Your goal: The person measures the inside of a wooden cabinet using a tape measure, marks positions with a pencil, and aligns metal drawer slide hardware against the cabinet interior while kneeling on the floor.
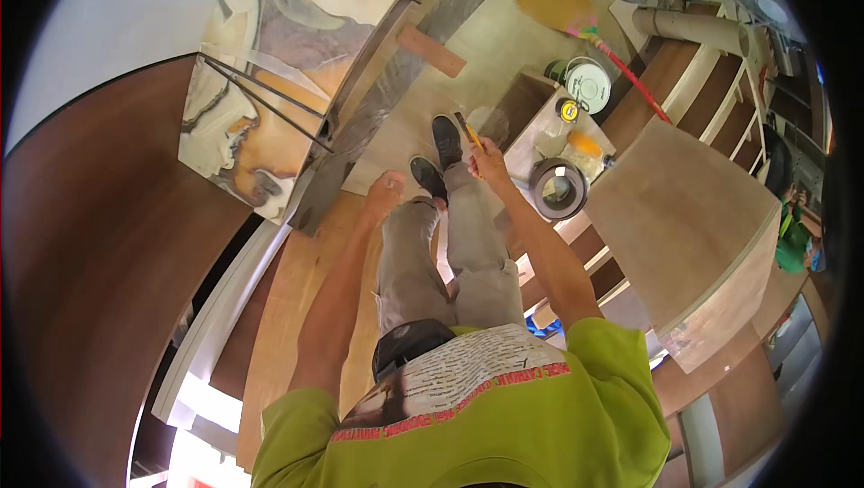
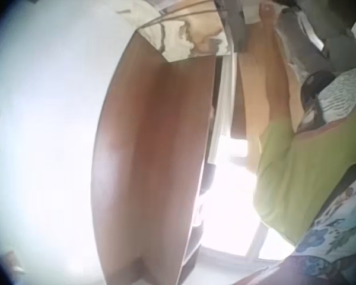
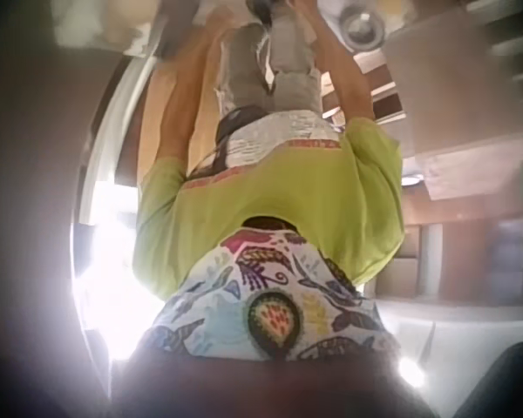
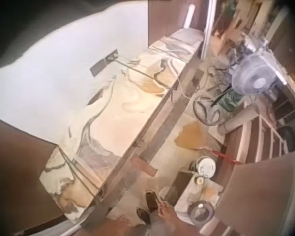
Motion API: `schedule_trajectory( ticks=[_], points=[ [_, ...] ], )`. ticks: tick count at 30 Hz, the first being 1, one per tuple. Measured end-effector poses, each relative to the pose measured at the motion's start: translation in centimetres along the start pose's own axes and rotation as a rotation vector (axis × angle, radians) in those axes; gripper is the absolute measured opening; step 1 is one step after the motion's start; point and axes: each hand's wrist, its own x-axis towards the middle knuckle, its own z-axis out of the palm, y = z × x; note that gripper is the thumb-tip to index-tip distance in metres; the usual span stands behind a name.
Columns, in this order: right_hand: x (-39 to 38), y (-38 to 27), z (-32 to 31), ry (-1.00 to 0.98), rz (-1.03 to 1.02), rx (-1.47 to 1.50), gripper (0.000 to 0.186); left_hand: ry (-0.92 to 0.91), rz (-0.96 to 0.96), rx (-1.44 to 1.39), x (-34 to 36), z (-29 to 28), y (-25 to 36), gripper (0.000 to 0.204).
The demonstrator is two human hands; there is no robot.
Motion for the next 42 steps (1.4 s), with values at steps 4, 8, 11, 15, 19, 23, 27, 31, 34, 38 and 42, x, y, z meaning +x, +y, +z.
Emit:
schedule_trajectory(
  ticks=[4, 8, 11, 15, 19, 23, 27, 31, 34, 38, 42],
  points=[
    [2.6, -0.7, -1.2, 0.012, -0.051, -0.121, 0.032, 0.025, 0.158, 0.071, 3.8, 1.2, -0.4, 0.032],
    [6.9, 0.1, -0.6, 0.037, -0.138, -0.106, 0.032, 0.001, 0.121, 0.194, 9.7, 1.1, -2.4, 0.03],
    [10.1, 0.2, 0.2, 0.066, -0.173, -0.197, 0.033, 0.019, 0.166, 0.206, 12.7, 1.5, -4.1, 0.029],
    [15.5, 0.8, 0.4, 0.079, -0.19, -0.19, 0.035, -0.008, 0.069, 0.185, 17.0, 2.7, -3.9, 0.029],
    [21.9, 0.0, 1.3, 0.057, -0.206, -0.146, 0.038, -0.02, -0.003, 0.23, 23.8, 3.0, -5.3, 0.031],
    [26.1, -1.3, 1.1, 0.085, -0.154, -0.154, 0.038, -0.01, -0.006, 0.367, 28.0, 2.9, -1.8, 0.03],
    [24.5, -1.6, -1.7, 0.127, -0.108, -0.093, 0.037, -0.041, 0.197, 0.243, 20.6, 3.4, 3.9, 0.023],
    [18.4, -4.7, -4.6, 0.094, -0.01, -0.015, 0.037, -0.517, 0.186, 0.214, 2.3, 2.2, 13.4, 0.023],
    [12.7, -7.3, -6.3, 0.149, -0.127, -0.082, 0.031, -0.895, 0.162, 0.384, -5.8, 1.3, 18.3, 0.028],
    [-2.3, -16.7, -4.5, -0.076, -0.144, -0.377, 0.027, -0.904, 0.198, 0.517, -11.8, 1.3, 22.3, 0.033],
    [-20.4, -23.2, -5.6, -0.207, -0.065, -0.57, 0.025, -1.033, 0.286, 0.574, -14.2, 3.2, 22.7, 0.03]
  ],
)
